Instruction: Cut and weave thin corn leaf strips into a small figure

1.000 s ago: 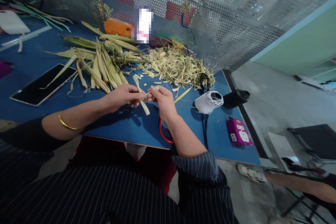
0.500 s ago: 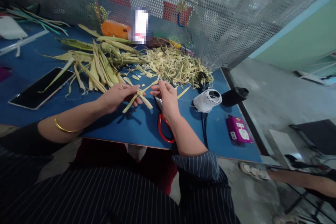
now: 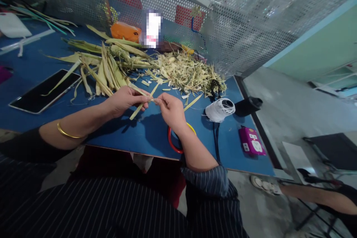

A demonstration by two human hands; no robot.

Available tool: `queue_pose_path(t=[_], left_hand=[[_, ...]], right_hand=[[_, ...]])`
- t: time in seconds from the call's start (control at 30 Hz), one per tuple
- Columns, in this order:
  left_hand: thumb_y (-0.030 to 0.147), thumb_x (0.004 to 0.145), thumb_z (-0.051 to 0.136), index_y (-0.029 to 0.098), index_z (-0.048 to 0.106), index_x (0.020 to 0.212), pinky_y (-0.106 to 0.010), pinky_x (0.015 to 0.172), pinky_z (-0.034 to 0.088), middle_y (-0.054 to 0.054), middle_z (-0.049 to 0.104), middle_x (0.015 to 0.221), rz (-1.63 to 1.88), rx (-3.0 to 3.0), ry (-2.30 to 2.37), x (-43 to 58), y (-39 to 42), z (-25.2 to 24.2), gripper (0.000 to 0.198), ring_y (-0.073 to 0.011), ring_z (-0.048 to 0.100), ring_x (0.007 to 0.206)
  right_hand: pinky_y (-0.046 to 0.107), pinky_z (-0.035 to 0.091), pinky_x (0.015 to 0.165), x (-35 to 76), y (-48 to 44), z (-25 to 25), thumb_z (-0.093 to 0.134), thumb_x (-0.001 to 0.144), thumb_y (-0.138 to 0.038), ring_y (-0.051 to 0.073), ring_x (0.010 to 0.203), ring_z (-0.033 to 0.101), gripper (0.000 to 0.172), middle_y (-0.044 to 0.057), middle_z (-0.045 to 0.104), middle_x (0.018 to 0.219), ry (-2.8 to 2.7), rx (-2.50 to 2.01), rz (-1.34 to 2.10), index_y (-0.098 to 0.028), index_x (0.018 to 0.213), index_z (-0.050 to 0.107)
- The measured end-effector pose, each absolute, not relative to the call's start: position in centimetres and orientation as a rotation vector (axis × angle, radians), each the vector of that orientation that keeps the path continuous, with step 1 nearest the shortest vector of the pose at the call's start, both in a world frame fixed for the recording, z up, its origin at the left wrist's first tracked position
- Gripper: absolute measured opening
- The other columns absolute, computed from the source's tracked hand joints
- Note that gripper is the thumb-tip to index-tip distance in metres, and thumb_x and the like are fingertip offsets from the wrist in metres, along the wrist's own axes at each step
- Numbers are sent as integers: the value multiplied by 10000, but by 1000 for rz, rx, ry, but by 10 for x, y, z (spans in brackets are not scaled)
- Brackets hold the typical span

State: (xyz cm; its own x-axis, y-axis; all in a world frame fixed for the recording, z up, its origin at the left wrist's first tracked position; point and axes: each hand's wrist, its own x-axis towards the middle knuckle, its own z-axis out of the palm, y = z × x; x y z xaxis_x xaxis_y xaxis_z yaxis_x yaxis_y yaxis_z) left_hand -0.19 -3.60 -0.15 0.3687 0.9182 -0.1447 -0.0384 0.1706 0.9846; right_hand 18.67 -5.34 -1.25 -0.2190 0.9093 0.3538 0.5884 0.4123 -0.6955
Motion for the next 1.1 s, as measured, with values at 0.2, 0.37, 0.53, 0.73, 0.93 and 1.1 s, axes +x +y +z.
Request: queue_pose_path(t=[0.2,0.37,0.53,0.73,0.93,1.1], left_hand=[[321,682,780,97,706,812,-254,566,522,-40,663,623,819,1291,901,-3,-36,-4,269,-123,609,555],[251,753,663,124,630,573,-224,528,467,-24,603,528,592,1506,896,5,-44,-8,223,-107,571,496],[297,793,643,127,627,583,-208,519,449,-8,578,510,586,1469,884,9,-48,-7,270,-86,538,469],[295,783,679,104,685,639,-236,579,503,-52,659,596,560,1432,858,11,-49,-5,240,-102,589,512],[372,747,751,121,727,853,-297,799,544,-94,749,835,851,1110,874,9,-42,-7,273,-160,701,781],[328,645,835,112,722,888,-322,831,541,-90,751,838,1070,977,836,9,-38,-2,344,-188,699,824]], right_hand=[[327,418,775,187,-57,-6,553,904,-382,194,855,583,204,61,646,873,-1935,-1216,132,-212,845,650],[348,452,833,180,-56,-9,631,852,-357,198,884,627,131,42,684,901,-1980,-1116,368,-237,861,685],[294,449,704,174,-55,-14,649,813,-255,150,704,589,197,-5,620,701,-1779,-1132,499,-217,632,582],[309,437,702,176,-51,-16,615,843,-286,156,704,567,240,0,602,693,-1743,-1158,401,-221,622,547],[386,430,888,185,-59,-4,572,893,-342,219,973,587,129,63,662,945,-1645,-1165,2,-237,885,648],[318,413,713,173,-67,-10,559,902,-405,160,705,566,289,21,614,719,-1853,-1249,218,-215,695,628]])
